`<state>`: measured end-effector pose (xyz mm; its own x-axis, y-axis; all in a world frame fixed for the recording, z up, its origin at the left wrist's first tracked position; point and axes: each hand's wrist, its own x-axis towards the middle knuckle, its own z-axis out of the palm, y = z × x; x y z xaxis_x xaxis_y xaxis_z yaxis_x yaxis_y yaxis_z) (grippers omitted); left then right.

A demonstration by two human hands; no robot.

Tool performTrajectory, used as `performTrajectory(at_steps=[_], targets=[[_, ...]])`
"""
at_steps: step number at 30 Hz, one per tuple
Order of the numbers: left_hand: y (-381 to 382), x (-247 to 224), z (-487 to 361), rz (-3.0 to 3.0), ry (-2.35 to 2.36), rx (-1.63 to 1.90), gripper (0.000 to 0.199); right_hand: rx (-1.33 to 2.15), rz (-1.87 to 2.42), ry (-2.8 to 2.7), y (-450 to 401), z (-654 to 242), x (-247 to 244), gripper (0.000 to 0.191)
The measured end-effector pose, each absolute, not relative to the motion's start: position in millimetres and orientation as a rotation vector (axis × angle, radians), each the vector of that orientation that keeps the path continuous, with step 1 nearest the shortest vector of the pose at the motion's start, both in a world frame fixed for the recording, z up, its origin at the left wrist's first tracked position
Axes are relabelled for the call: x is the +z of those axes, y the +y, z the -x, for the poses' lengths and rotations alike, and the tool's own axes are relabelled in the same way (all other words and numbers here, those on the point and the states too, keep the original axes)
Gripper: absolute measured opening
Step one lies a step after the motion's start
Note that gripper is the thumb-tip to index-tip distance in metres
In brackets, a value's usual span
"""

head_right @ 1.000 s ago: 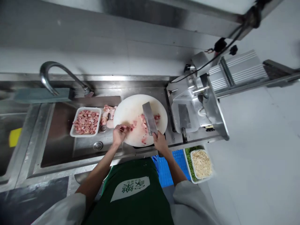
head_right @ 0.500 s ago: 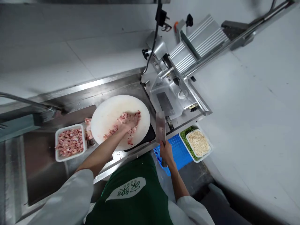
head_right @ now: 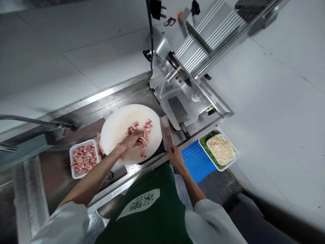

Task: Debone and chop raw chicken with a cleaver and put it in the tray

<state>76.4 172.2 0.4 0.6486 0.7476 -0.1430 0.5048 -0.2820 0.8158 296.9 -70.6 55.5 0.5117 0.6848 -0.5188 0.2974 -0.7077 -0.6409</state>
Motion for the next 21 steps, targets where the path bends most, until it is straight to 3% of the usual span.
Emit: performTrajectory(at_steps=[4,10,16,21], targets=[[158.0,7.0,-83.4,-2.252,0.762,0.034,0.014,1.095,2.231,-0.836,-66.2,-291.8,55.3,0.029],[152.9,31.0,-87.4,-2.144,0.703,0.126,0.006,1.053,2.256,-0.832,-68.9,-290.3,56.1,0.024],[150.2,47.4,-64.5,-1.547,1.017,0.587,0.015,0.993,2.39,-0.903,-76.4,-289.7,62.3,0.025],[154.2,57.2,20.0,-1.274,1.362,1.087,0.025,1.06,2.4,-1.333,-67.2,-261.4,77.5,0.025]])
